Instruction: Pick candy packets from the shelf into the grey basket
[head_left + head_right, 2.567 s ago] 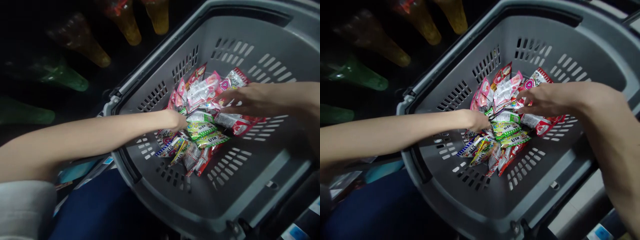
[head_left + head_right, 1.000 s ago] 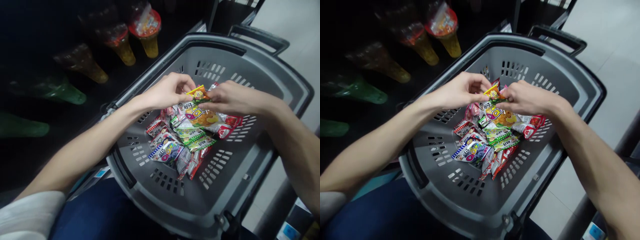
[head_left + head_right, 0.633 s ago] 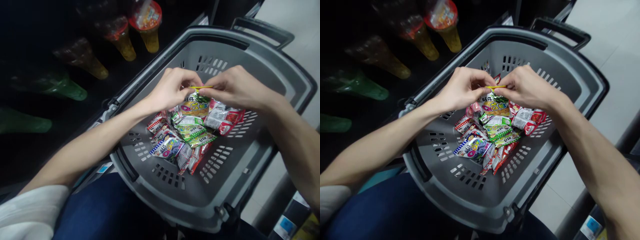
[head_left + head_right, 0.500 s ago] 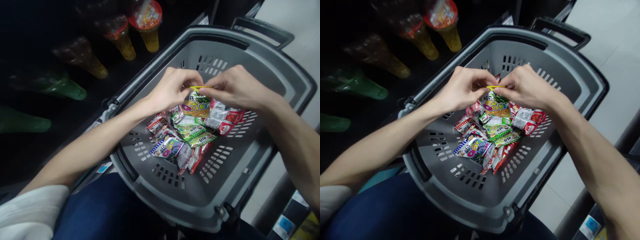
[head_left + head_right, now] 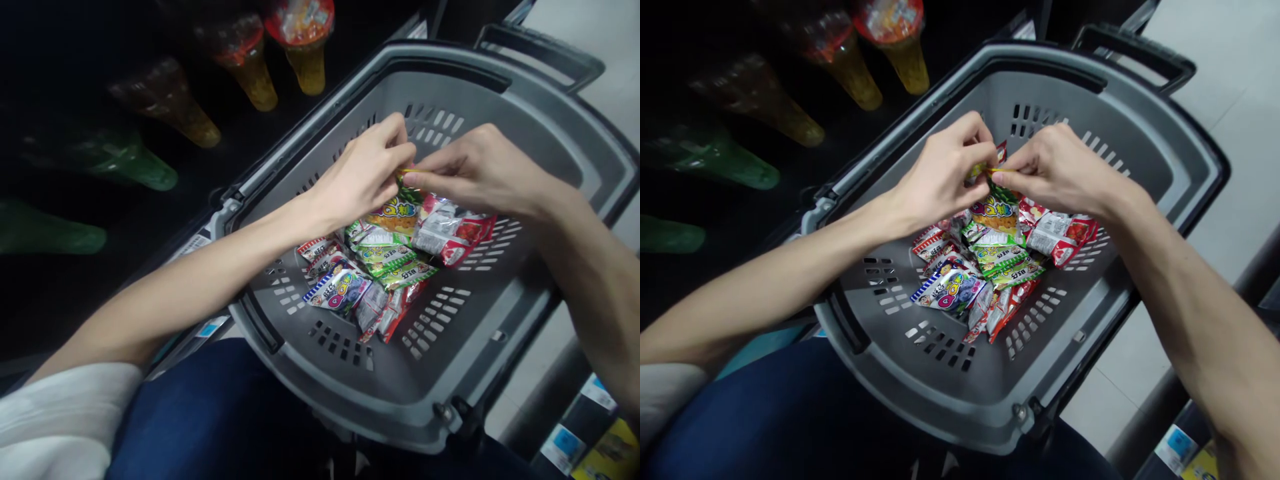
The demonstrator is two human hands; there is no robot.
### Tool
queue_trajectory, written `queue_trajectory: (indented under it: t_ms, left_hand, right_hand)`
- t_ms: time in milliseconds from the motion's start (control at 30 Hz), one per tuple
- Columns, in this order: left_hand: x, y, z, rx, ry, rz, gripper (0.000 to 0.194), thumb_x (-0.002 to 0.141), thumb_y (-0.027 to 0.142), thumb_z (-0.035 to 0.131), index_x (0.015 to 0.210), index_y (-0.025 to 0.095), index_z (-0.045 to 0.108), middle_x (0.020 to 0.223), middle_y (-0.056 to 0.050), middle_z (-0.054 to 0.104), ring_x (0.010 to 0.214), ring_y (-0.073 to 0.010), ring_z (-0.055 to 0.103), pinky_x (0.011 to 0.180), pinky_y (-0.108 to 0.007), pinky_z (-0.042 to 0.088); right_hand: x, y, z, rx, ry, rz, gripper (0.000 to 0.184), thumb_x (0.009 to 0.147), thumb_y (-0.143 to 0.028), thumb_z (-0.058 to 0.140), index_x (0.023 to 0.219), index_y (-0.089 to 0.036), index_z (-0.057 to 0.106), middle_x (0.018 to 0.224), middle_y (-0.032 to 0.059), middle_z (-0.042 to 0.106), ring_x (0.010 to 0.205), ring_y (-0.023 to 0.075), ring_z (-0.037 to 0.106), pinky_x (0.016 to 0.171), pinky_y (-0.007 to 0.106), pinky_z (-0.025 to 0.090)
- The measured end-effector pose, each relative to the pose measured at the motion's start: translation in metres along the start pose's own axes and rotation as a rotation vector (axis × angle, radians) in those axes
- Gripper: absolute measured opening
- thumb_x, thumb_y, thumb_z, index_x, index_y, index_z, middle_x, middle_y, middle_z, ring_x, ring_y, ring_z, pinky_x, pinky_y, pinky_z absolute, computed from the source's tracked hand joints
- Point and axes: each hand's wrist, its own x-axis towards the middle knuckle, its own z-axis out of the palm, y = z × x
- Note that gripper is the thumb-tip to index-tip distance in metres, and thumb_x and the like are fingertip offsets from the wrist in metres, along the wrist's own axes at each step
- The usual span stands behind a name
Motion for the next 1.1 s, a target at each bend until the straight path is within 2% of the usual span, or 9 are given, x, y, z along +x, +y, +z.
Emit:
queue_trajectory:
  t_ms: [100, 200, 267, 367, 467, 600, 733, 900, 1100]
  left_hand:
    - [-0.001, 0.002, -0.001, 0.043, 0.001, 0.033, 0.011, 0.077, 0.019, 0.068, 0.072, 0.025, 0.06, 0.108, -0.01, 0.058, 0.115, -0.0314, 0.055, 0.09, -0.046, 0.05]
    - [-0.002, 0.004, -0.001, 0.188, 0.018, 0.146, 0.014, 0.083, 0.021, 0.061, 0.07, 0.025, 0.057, 0.111, -0.011, 0.057, 0.112, -0.0311, 0.055, 0.094, -0.048, 0.047]
    - [-0.002, 0.005, -0.001, 0.242, 0.033, 0.173, 0.015, 0.085, 0.021, 0.059, 0.07, 0.025, 0.056, 0.113, -0.011, 0.057, 0.113, -0.0311, 0.054, 0.097, -0.048, 0.047]
    - [-0.001, 0.005, 0.001, 0.179, 0.045, 0.092, 0.011, 0.081, 0.02, 0.063, 0.072, 0.025, 0.058, 0.112, -0.012, 0.06, 0.121, -0.0332, 0.052, 0.093, -0.047, 0.05]
    - [0.0, 0.002, 0.002, 0.117, 0.066, 0.06, 0.007, 0.078, 0.02, 0.065, 0.079, 0.027, 0.063, 0.11, -0.012, 0.062, 0.123, -0.0336, 0.051, 0.089, -0.047, 0.052]
    - [0.002, -0.004, -0.005, 0.004, 0.185, 0.01, 0.021, 0.077, 0.021, 0.068, 0.096, 0.029, 0.067, 0.109, -0.009, 0.066, 0.118, -0.0287, 0.056, 0.089, -0.041, 0.053]
    - [0.006, -0.009, -0.01, -0.182, 0.18, -0.147, 0.02, 0.073, 0.018, 0.074, 0.091, 0.019, 0.065, 0.091, -0.006, 0.068, 0.101, -0.0227, 0.064, 0.086, -0.034, 0.052]
    - [0.006, -0.012, -0.003, -0.41, 0.188, -0.21, 0.01, 0.08, 0.02, 0.07, 0.088, 0.017, 0.065, 0.09, -0.002, 0.068, 0.089, -0.0159, 0.065, 0.083, -0.03, 0.054]
    - [0.004, -0.009, 0.004, -0.487, 0.19, -0.33, 0.014, 0.085, 0.024, 0.066, 0.098, 0.02, 0.065, 0.088, -0.001, 0.067, 0.088, -0.0171, 0.067, 0.078, -0.034, 0.057]
  right_hand:
    - [-0.001, -0.003, 0.0, -0.028, 0.015, -0.029, 0.038, 0.101, -0.034, 0.056, 0.073, -0.011, 0.066, 0.059, -0.0008, 0.037, 0.063, 0.0085, 0.026, 0.062, 0.031, 0.024]
    - [-0.002, -0.005, 0.001, -0.023, 0.025, -0.028, 0.039, 0.101, -0.034, 0.055, 0.073, -0.01, 0.067, 0.059, -0.0017, 0.035, 0.062, 0.0077, 0.025, 0.061, 0.031, 0.022]
    - [-0.002, -0.005, 0.001, -0.019, 0.03, -0.027, 0.038, 0.101, -0.034, 0.055, 0.076, -0.01, 0.069, 0.059, -0.0022, 0.033, 0.062, 0.0074, 0.025, 0.06, 0.031, 0.021]
    - [-0.003, -0.003, 0.002, -0.021, 0.046, -0.038, 0.036, 0.101, -0.034, 0.056, 0.081, -0.01, 0.071, 0.06, -0.002, 0.035, 0.062, 0.0078, 0.025, 0.059, 0.03, 0.02]
    - [-0.003, -0.002, -0.001, 0.002, 0.065, -0.036, 0.037, 0.101, -0.035, 0.057, 0.076, -0.01, 0.069, 0.059, -0.0021, 0.035, 0.061, 0.0075, 0.025, 0.057, 0.03, 0.019]
    - [-0.005, 0.0, -0.005, 0.079, 0.122, 0.036, 0.041, 0.1, -0.04, 0.059, 0.072, -0.011, 0.067, 0.057, -0.0023, 0.034, 0.059, 0.0067, 0.025, 0.055, 0.029, 0.019]
    - [-0.006, 0.002, -0.006, 0.127, 0.198, 0.095, 0.038, 0.098, -0.041, 0.063, 0.076, -0.011, 0.07, 0.055, -0.001, 0.042, 0.057, 0.0073, 0.026, 0.053, 0.029, 0.018]
    - [-0.006, 0.003, -0.005, 0.15, 0.261, 0.105, 0.034, 0.098, -0.04, 0.063, 0.085, -0.011, 0.073, 0.061, 0.0004, 0.049, 0.059, 0.0082, 0.033, 0.053, 0.028, 0.021]
    - [-0.006, 0.005, -0.004, 0.222, 0.311, 0.011, 0.049, 0.097, -0.058, 0.063, 0.092, -0.012, 0.076, 0.065, 0.0005, 0.053, 0.059, 0.0083, 0.036, 0.054, 0.029, 0.024]
